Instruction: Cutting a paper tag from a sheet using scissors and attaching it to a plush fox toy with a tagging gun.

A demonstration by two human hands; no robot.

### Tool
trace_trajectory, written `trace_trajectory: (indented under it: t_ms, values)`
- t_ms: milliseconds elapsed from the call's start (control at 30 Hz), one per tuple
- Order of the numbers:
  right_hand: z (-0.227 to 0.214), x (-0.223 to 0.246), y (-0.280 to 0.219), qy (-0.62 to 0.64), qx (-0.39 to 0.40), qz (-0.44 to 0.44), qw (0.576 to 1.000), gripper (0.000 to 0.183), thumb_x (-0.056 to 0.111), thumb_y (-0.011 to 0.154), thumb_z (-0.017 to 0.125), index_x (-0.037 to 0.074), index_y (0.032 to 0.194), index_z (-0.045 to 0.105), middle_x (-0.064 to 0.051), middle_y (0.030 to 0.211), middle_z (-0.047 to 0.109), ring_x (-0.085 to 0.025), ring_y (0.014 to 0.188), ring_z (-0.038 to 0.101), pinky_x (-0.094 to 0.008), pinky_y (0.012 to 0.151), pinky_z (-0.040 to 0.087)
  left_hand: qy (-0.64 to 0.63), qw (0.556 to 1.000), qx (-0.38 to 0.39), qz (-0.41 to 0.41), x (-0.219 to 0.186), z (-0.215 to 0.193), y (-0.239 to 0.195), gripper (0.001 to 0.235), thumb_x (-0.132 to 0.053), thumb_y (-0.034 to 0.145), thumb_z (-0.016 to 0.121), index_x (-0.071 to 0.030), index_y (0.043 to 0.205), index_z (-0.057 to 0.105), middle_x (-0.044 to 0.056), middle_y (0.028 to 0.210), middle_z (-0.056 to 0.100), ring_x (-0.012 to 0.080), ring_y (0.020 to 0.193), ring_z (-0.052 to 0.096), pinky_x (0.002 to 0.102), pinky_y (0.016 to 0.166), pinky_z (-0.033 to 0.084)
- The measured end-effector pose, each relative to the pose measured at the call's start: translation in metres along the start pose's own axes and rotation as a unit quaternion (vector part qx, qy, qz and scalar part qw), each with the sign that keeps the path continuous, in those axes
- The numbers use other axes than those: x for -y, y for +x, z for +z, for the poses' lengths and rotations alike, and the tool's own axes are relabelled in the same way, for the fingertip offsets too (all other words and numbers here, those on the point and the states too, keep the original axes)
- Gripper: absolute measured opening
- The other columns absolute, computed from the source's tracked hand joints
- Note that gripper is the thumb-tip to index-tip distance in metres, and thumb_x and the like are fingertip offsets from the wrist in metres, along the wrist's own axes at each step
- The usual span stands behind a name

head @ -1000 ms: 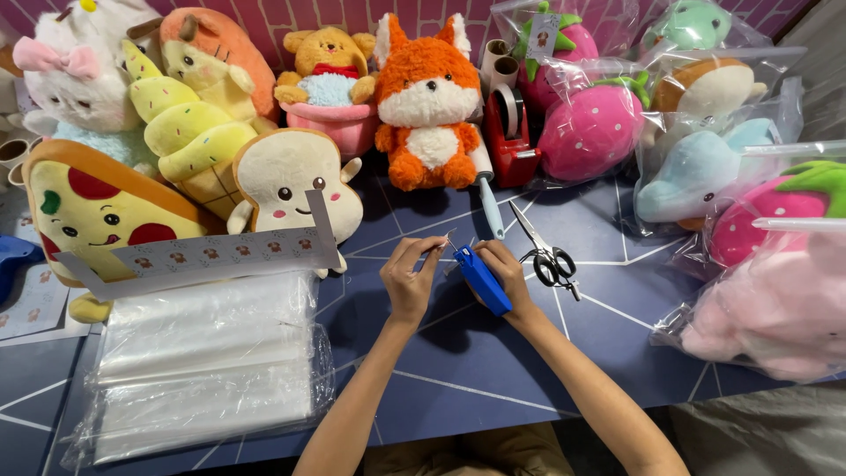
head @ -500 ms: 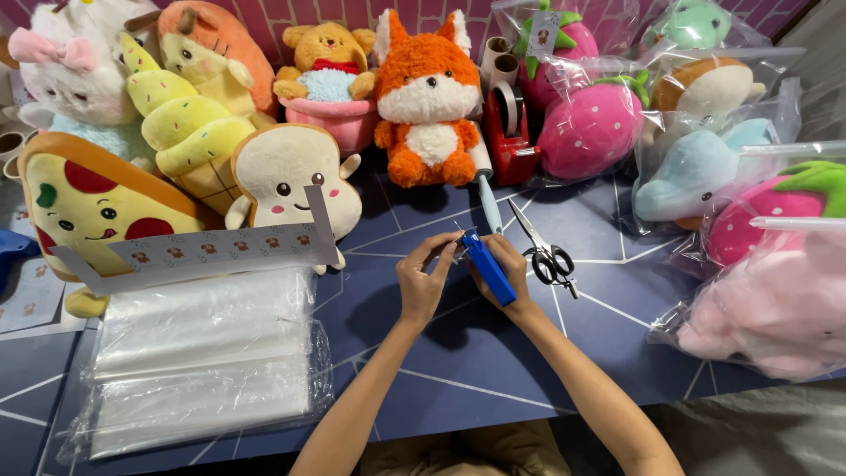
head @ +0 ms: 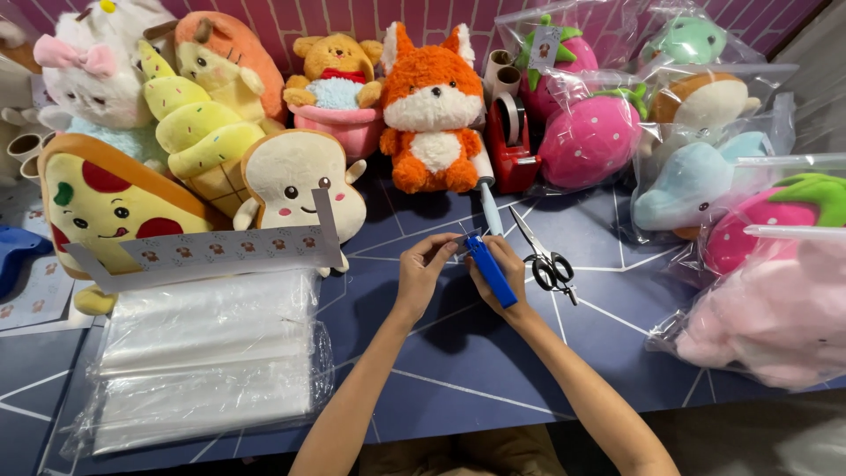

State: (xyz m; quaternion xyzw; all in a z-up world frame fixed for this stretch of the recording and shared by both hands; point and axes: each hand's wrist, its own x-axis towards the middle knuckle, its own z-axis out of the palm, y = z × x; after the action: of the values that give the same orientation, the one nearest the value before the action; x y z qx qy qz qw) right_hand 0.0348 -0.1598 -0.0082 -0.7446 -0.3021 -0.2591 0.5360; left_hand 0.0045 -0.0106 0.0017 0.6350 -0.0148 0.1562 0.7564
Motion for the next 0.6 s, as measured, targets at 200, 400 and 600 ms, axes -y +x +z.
trace_trajectory:
  t_ms: [200,400,600]
  values:
    - [-0.002,0.002,0.001,0.022,-0.003,0.012,1.0,0.005,0.002,0.085,0.074,0.004,0.085,0.069,-0.011,0.082,0.07,-0.028,0.072,0.068,-0.035,0.064,0.054,-0.013,0.999,0.039,-0.012,-0.004,-0.005,0.004,0.017,-0.018,0.097,0.07,-0.009,0.109,0.078,0.007,0.096,0.077,0.0109,0.094,0.068,0.029,0.086,0.056]
    - [-0.018,0.005,0.015,0.014,-0.045,0.002,0.999,0.009,0.012,0.095,0.069,0.005,0.09,0.067,-0.012,0.083,0.068,-0.029,0.076,0.068,-0.035,0.069,0.052,0.041,0.999,0.026,0.007,-0.025,-0.007,0.013,0.024,-0.018,0.1,0.062,-0.011,0.12,0.073,0.011,0.108,0.077,0.02,0.105,0.072,0.034,0.092,0.056]
    - [-0.035,-0.023,0.016,-0.039,-0.119,0.033,0.992,0.022,0.025,0.103,0.065,0.008,0.09,0.065,-0.011,0.082,0.069,-0.029,0.078,0.069,-0.038,0.074,0.051,0.146,0.987,-0.025,0.055,-0.052,-0.012,0.074,0.023,-0.024,0.1,0.063,-0.016,0.119,0.073,0.008,0.11,0.075,0.0227,0.109,0.07,0.039,0.098,0.053]
